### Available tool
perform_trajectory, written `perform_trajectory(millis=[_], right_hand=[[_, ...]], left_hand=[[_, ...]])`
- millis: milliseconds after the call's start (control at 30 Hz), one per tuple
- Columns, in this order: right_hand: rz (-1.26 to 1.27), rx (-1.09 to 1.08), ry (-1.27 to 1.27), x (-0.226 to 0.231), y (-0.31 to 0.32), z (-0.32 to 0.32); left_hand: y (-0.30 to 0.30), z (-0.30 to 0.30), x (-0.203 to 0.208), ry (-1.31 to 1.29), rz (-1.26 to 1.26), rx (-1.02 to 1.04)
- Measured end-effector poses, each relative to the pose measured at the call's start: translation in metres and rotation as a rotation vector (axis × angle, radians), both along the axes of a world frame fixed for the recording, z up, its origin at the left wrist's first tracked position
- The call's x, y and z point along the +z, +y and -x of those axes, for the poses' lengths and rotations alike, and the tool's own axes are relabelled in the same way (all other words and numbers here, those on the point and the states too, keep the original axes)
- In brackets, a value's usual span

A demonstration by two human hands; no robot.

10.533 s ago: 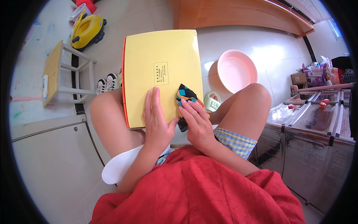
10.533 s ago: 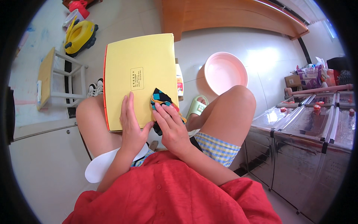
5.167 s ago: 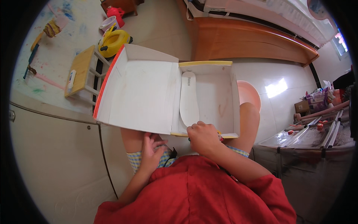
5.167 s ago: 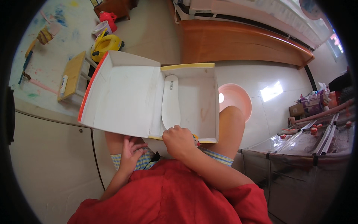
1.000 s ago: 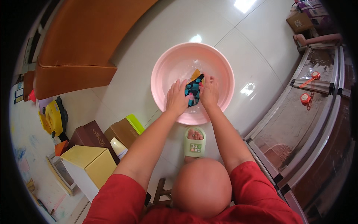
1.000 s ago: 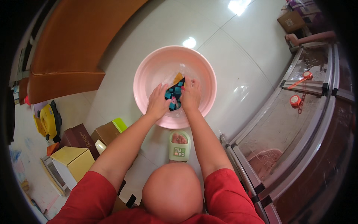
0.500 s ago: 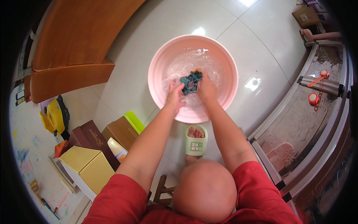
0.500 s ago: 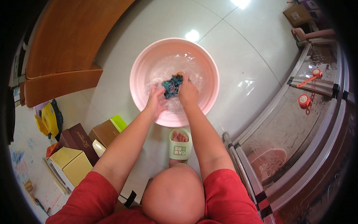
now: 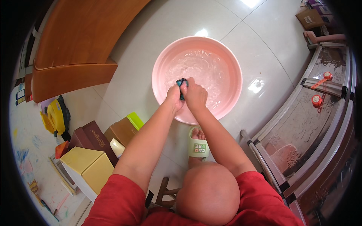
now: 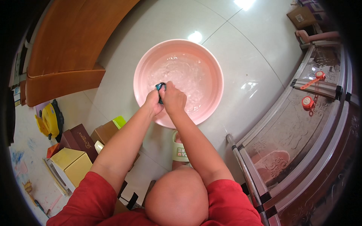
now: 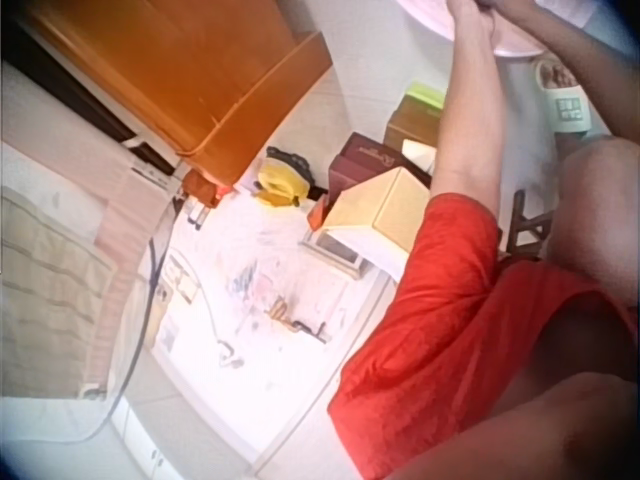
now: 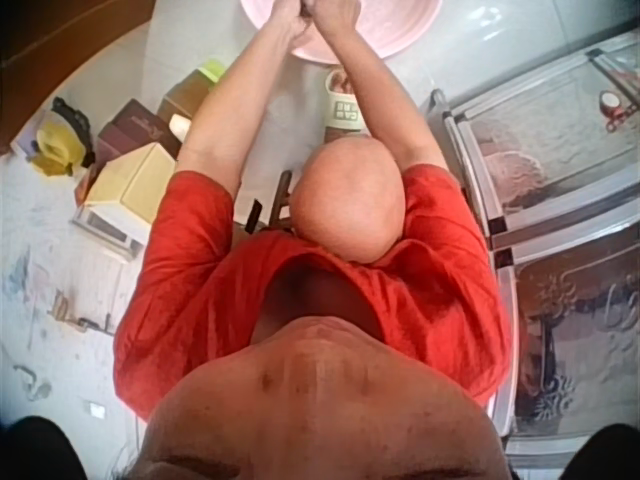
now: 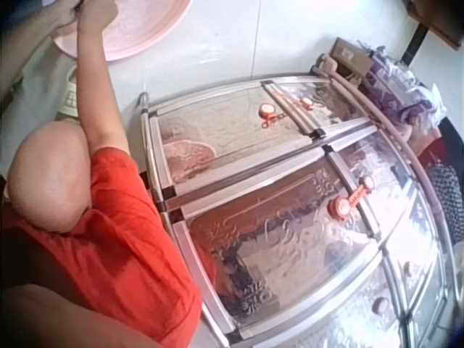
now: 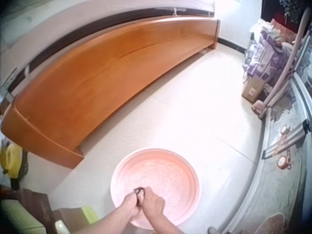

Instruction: The person washes a cloth in a basin of water, uses it to wipe several sides of a shoebox, and then places a pair of sneakers into the box.

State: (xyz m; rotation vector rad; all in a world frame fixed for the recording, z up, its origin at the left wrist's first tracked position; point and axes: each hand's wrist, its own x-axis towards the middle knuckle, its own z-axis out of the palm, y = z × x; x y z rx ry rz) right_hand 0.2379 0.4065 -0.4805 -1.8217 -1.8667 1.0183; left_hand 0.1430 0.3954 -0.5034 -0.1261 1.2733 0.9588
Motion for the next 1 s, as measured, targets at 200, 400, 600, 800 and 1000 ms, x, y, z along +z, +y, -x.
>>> perform_trajectory(millis=[200,400,600,800,1000], right_hand=[[-0.199,-0.226,-0.216,-0.041,0.003,-0.033],[-0.019,-0.194,-0.117,-0.045,0.003,-0.045],[0.294,-0.020,0.115,-0.046,-0.013,-0.018],[0.117,-0.023,0.096,0.005,-0.010,0.008],[0.066,-0.202,-0.033,-0.011,0.015,-0.008]], left_hand=[[-0.010,-0.003,-0.017,0.811,-0.104,-0.282],[-0.018,0.000,-0.011,1.318,-0.213,-1.000],[0.000,-0.005,-0.008,0.010,-0.041,-0.108],[-0.002,0.002,0.004,-0.149,-0.012,-0.116],[0.009,0.007,0.013,-0.235,0.000,-0.137]])
